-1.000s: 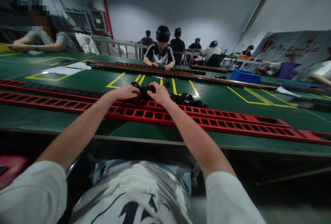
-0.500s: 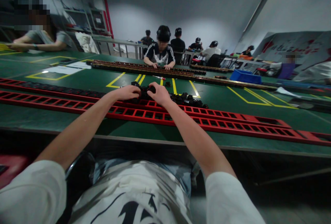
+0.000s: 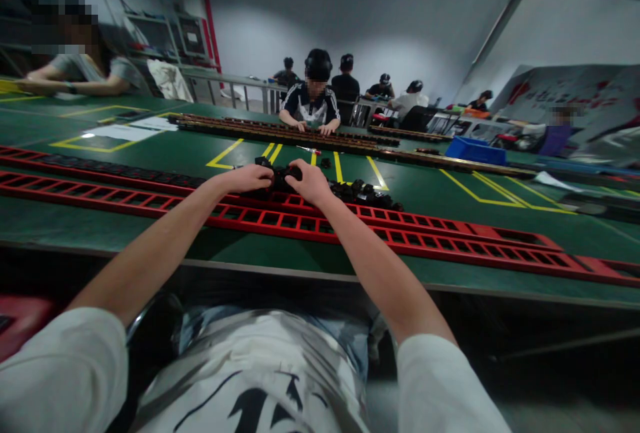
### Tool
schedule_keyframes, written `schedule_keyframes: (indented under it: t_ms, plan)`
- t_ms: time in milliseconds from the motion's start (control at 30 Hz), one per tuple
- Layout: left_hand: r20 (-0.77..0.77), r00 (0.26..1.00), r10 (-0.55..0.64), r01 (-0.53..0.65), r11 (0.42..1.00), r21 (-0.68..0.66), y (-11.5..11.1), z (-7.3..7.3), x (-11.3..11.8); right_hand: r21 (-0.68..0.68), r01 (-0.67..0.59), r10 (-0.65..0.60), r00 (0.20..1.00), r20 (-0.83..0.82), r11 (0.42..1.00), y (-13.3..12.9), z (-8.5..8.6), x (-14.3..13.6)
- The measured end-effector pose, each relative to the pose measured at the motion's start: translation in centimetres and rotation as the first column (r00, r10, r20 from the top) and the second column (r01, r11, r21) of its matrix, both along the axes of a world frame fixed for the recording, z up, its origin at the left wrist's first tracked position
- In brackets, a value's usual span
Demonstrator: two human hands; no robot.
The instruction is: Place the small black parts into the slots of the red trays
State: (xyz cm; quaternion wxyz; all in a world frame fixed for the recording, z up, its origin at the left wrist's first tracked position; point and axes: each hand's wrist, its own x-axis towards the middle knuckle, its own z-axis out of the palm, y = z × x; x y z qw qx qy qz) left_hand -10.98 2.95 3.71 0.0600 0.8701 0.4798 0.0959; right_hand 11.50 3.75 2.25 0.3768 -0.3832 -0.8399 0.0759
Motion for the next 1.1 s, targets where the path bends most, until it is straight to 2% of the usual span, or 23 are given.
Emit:
schedule_keyframes:
  t_ms: [300, 800, 1100]
  plan:
    - [-0.028, 0.999, 0.037, -0.035, 0.998, 0.049, 0.06, -0.15, 0.27, -0.011, 0.003, -0.003, 1.000, 0.002, 1.000, -0.08, 0.04, 0.00]
    - [0.012, 1.000, 0.000, 0.000, 1.000, 0.008, 0.54, -0.71, 0.10, -0.015, 0.006, -0.006, 1.000, 0.011, 1.000, -0.18, 0.10, 0.00]
    - [-0.005, 1.000, -0.010, 0.010, 1.000, 0.001, 0.01, -0.29, 0.33, -0.014, 0.003, -0.003, 1.000, 0.008, 1.000, -0.19, 0.13, -0.04]
